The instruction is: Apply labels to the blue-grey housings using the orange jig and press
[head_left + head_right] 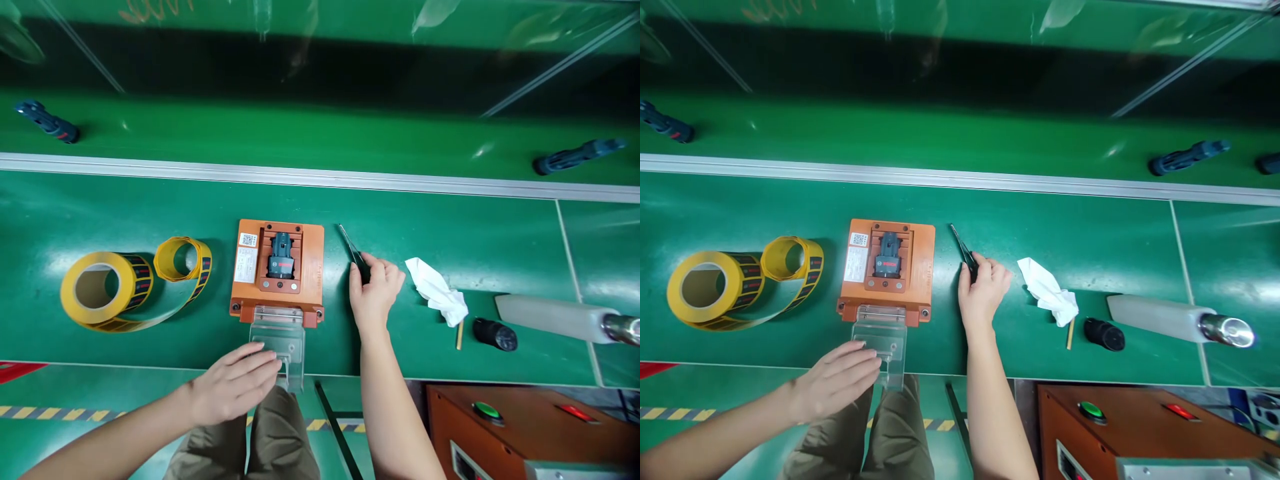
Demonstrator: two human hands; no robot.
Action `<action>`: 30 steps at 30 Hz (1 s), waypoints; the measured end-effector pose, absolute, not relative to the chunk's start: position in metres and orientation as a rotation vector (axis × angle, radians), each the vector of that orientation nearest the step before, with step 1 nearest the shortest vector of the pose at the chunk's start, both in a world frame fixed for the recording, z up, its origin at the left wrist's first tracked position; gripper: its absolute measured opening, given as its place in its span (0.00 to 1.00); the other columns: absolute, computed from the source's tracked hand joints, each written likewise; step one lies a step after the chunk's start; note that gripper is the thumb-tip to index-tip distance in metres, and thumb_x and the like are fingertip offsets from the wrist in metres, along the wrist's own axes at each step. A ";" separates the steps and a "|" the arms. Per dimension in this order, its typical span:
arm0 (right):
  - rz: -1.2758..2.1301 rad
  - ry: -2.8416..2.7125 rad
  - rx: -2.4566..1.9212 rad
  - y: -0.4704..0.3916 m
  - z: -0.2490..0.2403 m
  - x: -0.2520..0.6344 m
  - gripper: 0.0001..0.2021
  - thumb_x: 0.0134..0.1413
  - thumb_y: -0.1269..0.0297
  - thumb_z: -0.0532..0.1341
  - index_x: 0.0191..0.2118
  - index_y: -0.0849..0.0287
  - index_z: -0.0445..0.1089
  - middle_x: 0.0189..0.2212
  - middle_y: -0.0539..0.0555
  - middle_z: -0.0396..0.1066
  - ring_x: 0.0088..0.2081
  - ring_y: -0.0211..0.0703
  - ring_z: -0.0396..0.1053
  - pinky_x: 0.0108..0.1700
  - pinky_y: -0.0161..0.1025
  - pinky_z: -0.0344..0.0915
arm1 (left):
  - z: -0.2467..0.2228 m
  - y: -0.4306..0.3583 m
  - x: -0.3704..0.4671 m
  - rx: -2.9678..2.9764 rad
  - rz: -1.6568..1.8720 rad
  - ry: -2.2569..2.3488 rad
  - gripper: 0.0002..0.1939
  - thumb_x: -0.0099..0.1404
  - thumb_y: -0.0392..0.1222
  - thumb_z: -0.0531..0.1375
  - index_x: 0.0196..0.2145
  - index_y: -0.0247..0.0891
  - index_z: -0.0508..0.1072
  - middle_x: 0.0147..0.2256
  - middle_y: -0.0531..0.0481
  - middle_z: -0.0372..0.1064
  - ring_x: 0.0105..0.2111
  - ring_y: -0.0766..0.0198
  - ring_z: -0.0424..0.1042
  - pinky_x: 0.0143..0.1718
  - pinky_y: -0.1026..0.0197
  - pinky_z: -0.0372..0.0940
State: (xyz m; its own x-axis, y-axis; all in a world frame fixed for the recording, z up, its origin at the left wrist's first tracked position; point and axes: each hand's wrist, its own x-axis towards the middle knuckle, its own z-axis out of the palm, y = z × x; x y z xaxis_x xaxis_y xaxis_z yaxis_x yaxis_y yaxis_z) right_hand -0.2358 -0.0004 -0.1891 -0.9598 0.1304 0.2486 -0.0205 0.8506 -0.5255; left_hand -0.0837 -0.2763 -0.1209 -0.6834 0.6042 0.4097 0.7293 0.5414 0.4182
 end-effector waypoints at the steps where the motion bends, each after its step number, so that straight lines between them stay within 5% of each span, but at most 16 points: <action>1: 0.874 -2.745 -0.036 -0.005 -0.181 -0.235 0.20 0.63 0.55 0.58 0.56 0.56 0.71 0.45 0.62 0.67 0.51 0.58 0.63 0.55 0.61 0.60 | -0.127 -0.276 -0.081 -1.086 -0.846 -2.597 0.11 0.65 0.32 0.62 0.46 0.33 0.77 0.45 0.44 0.79 0.52 0.58 0.74 0.63 0.51 0.66; 6: 1.436 -2.790 0.794 -0.039 -0.145 -0.236 0.17 0.68 0.56 0.52 0.57 0.41 0.72 0.54 0.55 0.64 0.58 0.54 0.58 0.61 0.58 0.55 | -0.149 -0.276 -0.078 -0.650 -0.830 -2.675 0.28 0.64 0.39 0.64 0.62 0.41 0.67 0.51 0.41 0.77 0.59 0.51 0.69 0.65 0.40 0.60; 10: 1.394 -2.844 1.087 -0.055 -0.148 -0.244 0.17 0.68 0.52 0.52 0.55 0.35 0.73 0.57 0.53 0.60 0.60 0.56 0.53 0.63 0.61 0.51 | -0.164 -0.277 -0.088 -0.497 -0.781 -2.766 0.38 0.67 0.41 0.61 0.70 0.39 0.52 0.59 0.36 0.69 0.64 0.47 0.63 0.65 0.39 0.59; 15: 1.358 -2.832 1.138 -0.055 -0.164 -0.255 0.16 0.67 0.50 0.52 0.54 0.30 0.72 0.57 0.53 0.59 0.59 0.56 0.52 0.64 0.60 0.51 | -0.175 -0.278 -0.091 -0.511 -0.772 -2.731 0.38 0.65 0.37 0.61 0.70 0.41 0.53 0.57 0.39 0.72 0.63 0.49 0.64 0.64 0.43 0.62; 26: 1.463 -2.860 1.105 -0.063 -0.152 -0.260 0.16 0.68 0.54 0.53 0.52 0.36 0.75 0.56 0.54 0.58 0.59 0.54 0.54 0.63 0.58 0.52 | -0.175 -0.279 -0.091 -0.521 -0.787 -2.705 0.38 0.65 0.36 0.61 0.70 0.40 0.53 0.55 0.39 0.74 0.62 0.48 0.66 0.62 0.42 0.65; 30: 1.466 -2.863 0.753 -0.073 -0.148 -0.260 0.17 0.67 0.53 0.54 0.55 0.48 0.73 0.51 0.57 0.60 0.56 0.53 0.57 0.61 0.57 0.56 | -0.179 -0.281 -0.090 -0.520 -0.791 -2.718 0.39 0.65 0.35 0.61 0.70 0.39 0.52 0.58 0.37 0.71 0.65 0.46 0.61 0.63 0.41 0.63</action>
